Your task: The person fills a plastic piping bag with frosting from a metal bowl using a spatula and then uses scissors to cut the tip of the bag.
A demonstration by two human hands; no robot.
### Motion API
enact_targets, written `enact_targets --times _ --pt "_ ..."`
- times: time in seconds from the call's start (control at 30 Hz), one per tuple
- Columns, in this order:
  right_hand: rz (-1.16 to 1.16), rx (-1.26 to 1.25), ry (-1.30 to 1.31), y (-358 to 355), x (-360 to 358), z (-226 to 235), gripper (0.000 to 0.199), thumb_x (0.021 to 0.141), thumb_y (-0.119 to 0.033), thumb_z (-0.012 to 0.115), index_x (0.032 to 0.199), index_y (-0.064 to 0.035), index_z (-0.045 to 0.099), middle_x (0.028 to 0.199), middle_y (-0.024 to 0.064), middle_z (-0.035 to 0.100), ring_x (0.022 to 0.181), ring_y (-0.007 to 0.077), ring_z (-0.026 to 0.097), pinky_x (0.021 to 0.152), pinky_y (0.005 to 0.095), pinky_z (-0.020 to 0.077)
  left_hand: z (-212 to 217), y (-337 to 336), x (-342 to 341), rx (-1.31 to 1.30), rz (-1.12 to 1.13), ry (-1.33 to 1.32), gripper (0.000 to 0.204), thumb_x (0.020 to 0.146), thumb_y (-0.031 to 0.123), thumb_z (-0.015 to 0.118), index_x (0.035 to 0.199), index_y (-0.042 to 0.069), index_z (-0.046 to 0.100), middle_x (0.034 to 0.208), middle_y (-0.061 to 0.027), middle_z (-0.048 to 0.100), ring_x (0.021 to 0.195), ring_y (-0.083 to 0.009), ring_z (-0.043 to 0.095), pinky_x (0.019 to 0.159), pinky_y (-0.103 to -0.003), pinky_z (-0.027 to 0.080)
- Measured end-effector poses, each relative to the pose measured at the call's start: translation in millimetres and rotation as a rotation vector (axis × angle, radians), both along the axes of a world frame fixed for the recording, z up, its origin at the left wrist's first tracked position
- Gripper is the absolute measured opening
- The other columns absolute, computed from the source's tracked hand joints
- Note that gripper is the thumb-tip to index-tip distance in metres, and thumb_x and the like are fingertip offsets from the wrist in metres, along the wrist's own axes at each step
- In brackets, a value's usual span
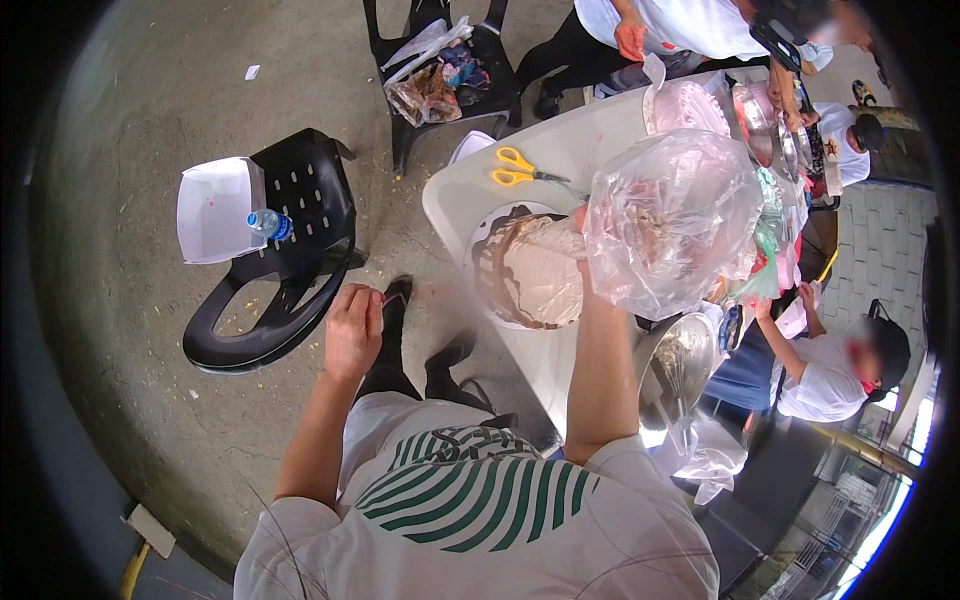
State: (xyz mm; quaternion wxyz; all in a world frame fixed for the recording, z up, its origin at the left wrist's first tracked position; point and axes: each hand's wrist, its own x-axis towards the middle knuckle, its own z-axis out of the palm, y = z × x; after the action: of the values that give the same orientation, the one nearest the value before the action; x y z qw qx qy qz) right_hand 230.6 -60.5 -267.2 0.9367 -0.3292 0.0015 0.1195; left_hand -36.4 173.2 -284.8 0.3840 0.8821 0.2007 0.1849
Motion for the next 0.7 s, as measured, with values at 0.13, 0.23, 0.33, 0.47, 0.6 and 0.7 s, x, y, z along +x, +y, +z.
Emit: enact_targets --times 0.13,0.23,0.33,0.47,0.6,0.7 --pt "0.001 -0.053 -0.054 -3.4 -2.8 6.5 0.040 0.077 -0.028 0.067 0.111 -0.0112 0.055 0.089 0.0070 0.056 0.072 0.0193 0.051 0.058 0.0366 0.0392 -1.6 0.7 -0.6 -0.001 -0.004 0.004 0.008 0.087 0.001 0.057 0.079 -0.002 0.058 0.082 -0.0163 0.058 0.075 -0.0343 0.057 0.068 -0.041 0.047" --pt "-0.004 -0.080 -0.075 -7.3 -6.4 9.1 0.042 0.078 -0.028 0.067 0.114 -0.0110 0.054 0.092 0.0078 0.057 0.075 0.0205 0.053 0.060 0.0379 0.0410 0.2 0.3 -0.6 -0.004 -0.004 0.012 0.009 0.087 0.002 0.057 0.079 -0.002 0.058 0.082 -0.0162 0.058 0.075 -0.0343 0.057 0.068 -0.041 0.047" --pt "-0.007 -0.105 -0.092 -11.0 -10.4 9.6 0.043 0.079 -0.029 0.066 0.117 -0.0108 0.053 0.095 0.0085 0.057 0.078 0.0218 0.054 0.062 0.0391 0.0428 0.8 -0.2 -0.8 -0.013 -0.004 0.017 0.010 0.088 0.003 0.057 0.080 -0.002 0.058 0.082 -0.0161 0.058 0.075 -0.0345 0.057 0.068 -0.041 0.047" --pt "-0.010 -0.131 -0.108 -14.0 -15.4 10.5 0.046 0.080 -0.029 0.066 0.120 -0.0106 0.052 0.099 0.0094 0.058 0.082 0.0235 0.056 0.065 0.0409 0.0452 0.3 0.0 -1.4 -0.023 -0.004 0.026 0.011 0.089 0.004 0.056 0.080 -0.002 0.057 0.082 -0.0162 0.058 0.076 -0.0348 0.057 0.069 -0.041 0.047" --pt "-0.002 -0.157 -0.123 -15.0 -22.3 7.1 0.048 0.082 -0.029 0.065 0.124 -0.0103 0.051 0.104 0.0104 0.059 0.086 0.0252 0.058 0.068 0.0426 0.0476 2.1 -0.1 -1.5 -0.027 -0.006 0.033 0.011 0.089 0.004 0.056 0.080 -0.002 0.058 0.083 -0.0162 0.058 0.076 -0.0348 0.057 0.069 -0.041 0.047" --pt "0.009 -0.172 -0.146 -17.1 -23.7 0.7 0.050 0.083 -0.029 0.064 0.127 -0.0101 0.050 0.107 0.0111 0.059 0.089 0.0264 0.059 0.070 0.0439 0.0494 2.4 -0.3 -2.4 -0.023 0.007 0.033 0.012 0.089 0.004 0.056 0.080 -0.002 0.058 0.083 -0.0163 0.058 0.076 -0.0348 0.057 0.069 -0.041 0.047"
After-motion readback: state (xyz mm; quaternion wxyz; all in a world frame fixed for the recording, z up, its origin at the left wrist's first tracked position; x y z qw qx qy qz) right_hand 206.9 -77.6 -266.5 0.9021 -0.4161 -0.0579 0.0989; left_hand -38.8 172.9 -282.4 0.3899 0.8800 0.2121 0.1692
